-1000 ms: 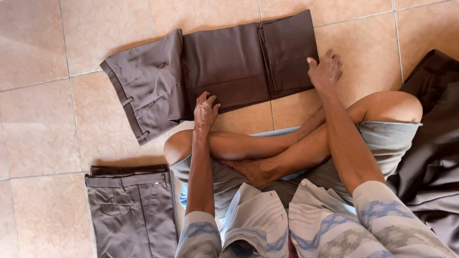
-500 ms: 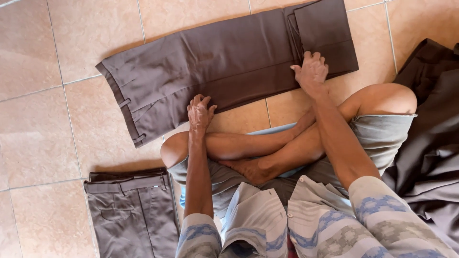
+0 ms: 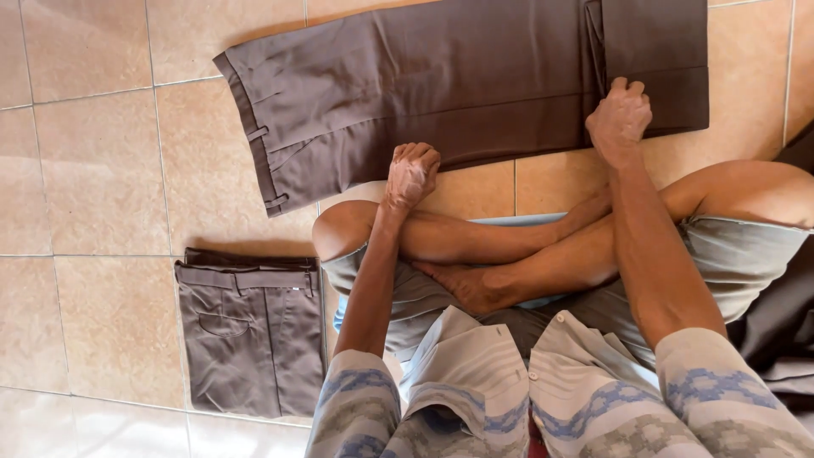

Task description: Folding brown pants and stacking them neatly on the floor.

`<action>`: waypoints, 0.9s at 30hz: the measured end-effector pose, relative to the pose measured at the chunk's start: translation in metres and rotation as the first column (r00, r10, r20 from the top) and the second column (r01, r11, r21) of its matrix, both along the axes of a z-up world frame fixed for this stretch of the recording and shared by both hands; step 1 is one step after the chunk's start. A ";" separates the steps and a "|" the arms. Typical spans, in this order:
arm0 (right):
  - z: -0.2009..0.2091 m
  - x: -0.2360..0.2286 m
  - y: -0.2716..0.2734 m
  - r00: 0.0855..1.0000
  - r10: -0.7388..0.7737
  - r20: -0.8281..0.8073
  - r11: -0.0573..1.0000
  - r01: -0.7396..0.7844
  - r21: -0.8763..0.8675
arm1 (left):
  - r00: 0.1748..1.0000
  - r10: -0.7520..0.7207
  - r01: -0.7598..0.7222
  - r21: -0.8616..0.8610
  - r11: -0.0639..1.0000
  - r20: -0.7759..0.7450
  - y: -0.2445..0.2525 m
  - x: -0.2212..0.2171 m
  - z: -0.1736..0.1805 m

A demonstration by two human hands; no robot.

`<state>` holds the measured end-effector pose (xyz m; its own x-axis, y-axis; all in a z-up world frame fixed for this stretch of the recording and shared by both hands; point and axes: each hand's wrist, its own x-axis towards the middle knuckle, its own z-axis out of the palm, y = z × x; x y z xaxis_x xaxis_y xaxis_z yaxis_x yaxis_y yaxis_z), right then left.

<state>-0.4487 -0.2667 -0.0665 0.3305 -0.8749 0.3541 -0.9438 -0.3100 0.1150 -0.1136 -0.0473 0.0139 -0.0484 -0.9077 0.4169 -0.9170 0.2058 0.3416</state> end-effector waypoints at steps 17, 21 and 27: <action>0.022 -0.010 -0.008 0.882 -0.112 0.459 0.974 0.005 0.227 | 0.989 -0.020 0.013 0.050 0.999 0.144 -0.004 -0.011 -0.028; 0.043 0.007 -0.001 0.807 0.095 0.583 0.989 -0.141 0.034 | 0.987 -0.015 -0.002 0.104 0.995 0.162 -0.007 -0.010 -0.048; 0.105 0.048 0.037 0.479 0.180 0.859 0.698 -0.678 0.231 | 0.986 -0.033 0.002 0.184 0.983 0.166 -0.006 -0.003 -0.070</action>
<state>-0.4011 -0.2294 0.0389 0.5532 -0.7966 0.2437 -0.3059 -0.4663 -0.8301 -0.1169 -0.0533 -0.0562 -0.1199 -0.9661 0.2288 -0.9613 0.1705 0.2162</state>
